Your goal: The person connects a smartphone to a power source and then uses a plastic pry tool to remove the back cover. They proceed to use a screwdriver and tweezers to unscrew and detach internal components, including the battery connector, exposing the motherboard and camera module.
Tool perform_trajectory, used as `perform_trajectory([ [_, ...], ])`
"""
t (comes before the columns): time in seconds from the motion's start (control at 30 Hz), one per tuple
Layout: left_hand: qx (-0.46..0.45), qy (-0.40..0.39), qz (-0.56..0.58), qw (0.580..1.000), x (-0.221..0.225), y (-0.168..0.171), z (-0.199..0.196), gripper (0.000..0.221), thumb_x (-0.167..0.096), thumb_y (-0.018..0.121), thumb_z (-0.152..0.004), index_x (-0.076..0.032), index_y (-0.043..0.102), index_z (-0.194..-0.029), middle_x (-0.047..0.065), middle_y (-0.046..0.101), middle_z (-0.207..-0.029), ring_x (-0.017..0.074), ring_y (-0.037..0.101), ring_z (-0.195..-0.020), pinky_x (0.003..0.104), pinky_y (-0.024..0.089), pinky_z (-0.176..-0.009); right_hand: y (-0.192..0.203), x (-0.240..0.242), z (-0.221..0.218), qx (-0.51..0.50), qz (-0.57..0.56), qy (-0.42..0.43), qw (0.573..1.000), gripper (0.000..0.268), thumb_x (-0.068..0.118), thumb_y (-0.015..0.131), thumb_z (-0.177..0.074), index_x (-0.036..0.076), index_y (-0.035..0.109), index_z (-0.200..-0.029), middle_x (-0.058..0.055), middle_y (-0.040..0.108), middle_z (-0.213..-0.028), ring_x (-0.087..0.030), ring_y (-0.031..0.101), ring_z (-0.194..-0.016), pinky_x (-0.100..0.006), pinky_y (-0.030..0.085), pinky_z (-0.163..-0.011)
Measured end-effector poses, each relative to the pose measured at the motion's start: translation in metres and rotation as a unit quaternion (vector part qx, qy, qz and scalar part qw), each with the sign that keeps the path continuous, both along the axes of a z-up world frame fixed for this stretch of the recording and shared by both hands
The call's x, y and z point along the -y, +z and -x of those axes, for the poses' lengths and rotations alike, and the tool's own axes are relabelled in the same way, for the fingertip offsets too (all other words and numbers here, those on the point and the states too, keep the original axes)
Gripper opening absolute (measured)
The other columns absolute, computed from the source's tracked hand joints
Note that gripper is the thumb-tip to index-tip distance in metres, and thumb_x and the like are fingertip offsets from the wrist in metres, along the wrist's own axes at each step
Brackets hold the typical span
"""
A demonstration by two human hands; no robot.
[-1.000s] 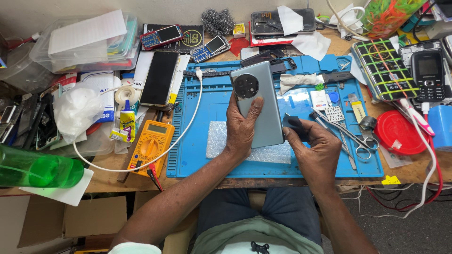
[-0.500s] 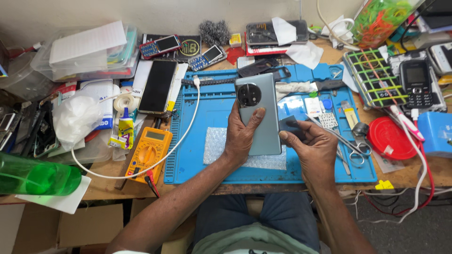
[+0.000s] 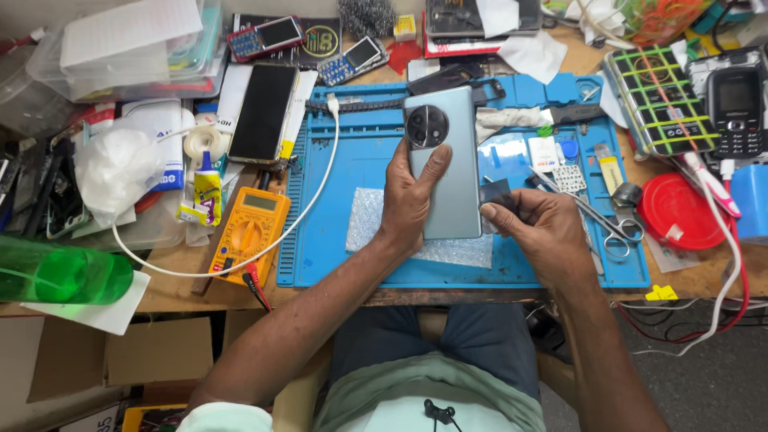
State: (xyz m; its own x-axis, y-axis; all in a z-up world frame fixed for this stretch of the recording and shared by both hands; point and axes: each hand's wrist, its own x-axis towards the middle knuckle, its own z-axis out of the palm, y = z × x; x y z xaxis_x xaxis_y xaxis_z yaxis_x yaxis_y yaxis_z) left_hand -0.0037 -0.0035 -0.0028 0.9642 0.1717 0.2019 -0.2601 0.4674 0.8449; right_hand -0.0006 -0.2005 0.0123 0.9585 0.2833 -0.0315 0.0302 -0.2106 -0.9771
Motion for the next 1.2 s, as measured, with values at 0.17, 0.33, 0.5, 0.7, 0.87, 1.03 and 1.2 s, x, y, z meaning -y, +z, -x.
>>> perform_trajectory([
  [0.17,-0.014,0.019,0.009,1.0,-0.002,0.001,-0.002,0.044,-0.035,0.07,-0.098,-0.004,0.056,-0.127,0.006,0.068,-0.102,0.01,0.07,-0.085,0.026,0.064,-0.071,0.0,-0.001,0.011,-0.025,-0.023,-0.002,0.999,0.017,0.015,0.078,-0.089,0.0,0.078,-0.096,-0.005,0.077,-0.078,-0.007,0.067,-0.069,-0.022,0.054,-0.065],
  [0.33,-0.007,0.032,0.009,0.999,-0.001,0.005,-0.001,0.045,-0.036,0.07,-0.102,-0.004,0.056,-0.13,0.007,0.068,-0.106,0.0106,0.07,-0.091,0.028,0.065,-0.078,-0.011,-0.005,0.017,-0.012,-0.072,-0.022,0.997,0.017,0.013,0.078,-0.09,-0.003,0.076,-0.096,-0.008,0.076,-0.08,-0.008,0.066,-0.069,-0.022,0.053,-0.064],
  [0.5,0.012,-0.066,0.086,0.994,-0.006,0.017,0.006,0.053,-0.048,0.057,-0.1,-0.015,0.046,-0.14,0.014,0.067,-0.115,0.0205,0.072,-0.099,0.036,0.066,-0.081,-0.017,-0.014,0.024,0.012,-0.163,-0.067,0.984,0.017,0.007,0.081,-0.089,-0.004,0.075,-0.1,-0.009,0.074,-0.081,-0.01,0.065,-0.067,-0.022,0.051,-0.062],
  [0.7,0.023,-0.231,0.243,0.942,-0.013,0.013,0.005,0.081,-0.07,0.028,-0.103,-0.01,0.039,-0.157,0.014,0.061,-0.135,0.0255,0.067,-0.12,0.043,0.061,-0.103,-0.017,-0.018,0.027,-0.016,-0.217,-0.075,0.973,0.017,0.004,0.079,-0.086,-0.003,0.073,-0.1,-0.01,0.075,-0.079,-0.012,0.068,-0.065,-0.024,0.054,-0.059],
  [0.87,0.037,-0.213,0.196,0.956,-0.015,0.004,0.006,0.089,-0.075,0.025,-0.106,-0.007,0.04,-0.16,0.016,0.061,-0.136,0.0272,0.065,-0.12,0.044,0.056,-0.107,-0.02,-0.022,0.026,-0.011,-0.235,-0.067,0.97,0.012,0.004,0.079,-0.09,-0.004,0.072,-0.095,-0.01,0.074,-0.078,-0.013,0.067,-0.065,-0.024,0.052,-0.059],
  [1.03,0.008,-0.19,0.181,0.965,-0.017,0.016,0.009,0.088,-0.072,0.028,-0.099,-0.007,0.039,-0.157,0.011,0.058,-0.143,0.0237,0.064,-0.125,0.044,0.055,-0.11,-0.018,-0.026,0.023,0.015,-0.248,-0.074,0.966,0.012,0.006,0.079,-0.091,-0.004,0.073,-0.094,-0.009,0.072,-0.075,-0.011,0.063,-0.063,-0.024,0.048,-0.059],
  [1.2,0.047,-0.233,0.193,0.952,-0.019,0.024,0.013,0.084,-0.07,0.032,-0.109,0.0,0.042,-0.155,0.017,0.058,-0.138,0.0258,0.065,-0.125,0.043,0.058,-0.109,-0.014,-0.028,0.023,0.037,-0.253,-0.087,0.963,0.012,0.006,0.08,-0.09,-0.003,0.073,-0.092,-0.008,0.069,-0.073,-0.01,0.061,-0.062,-0.023,0.045,-0.058],
])
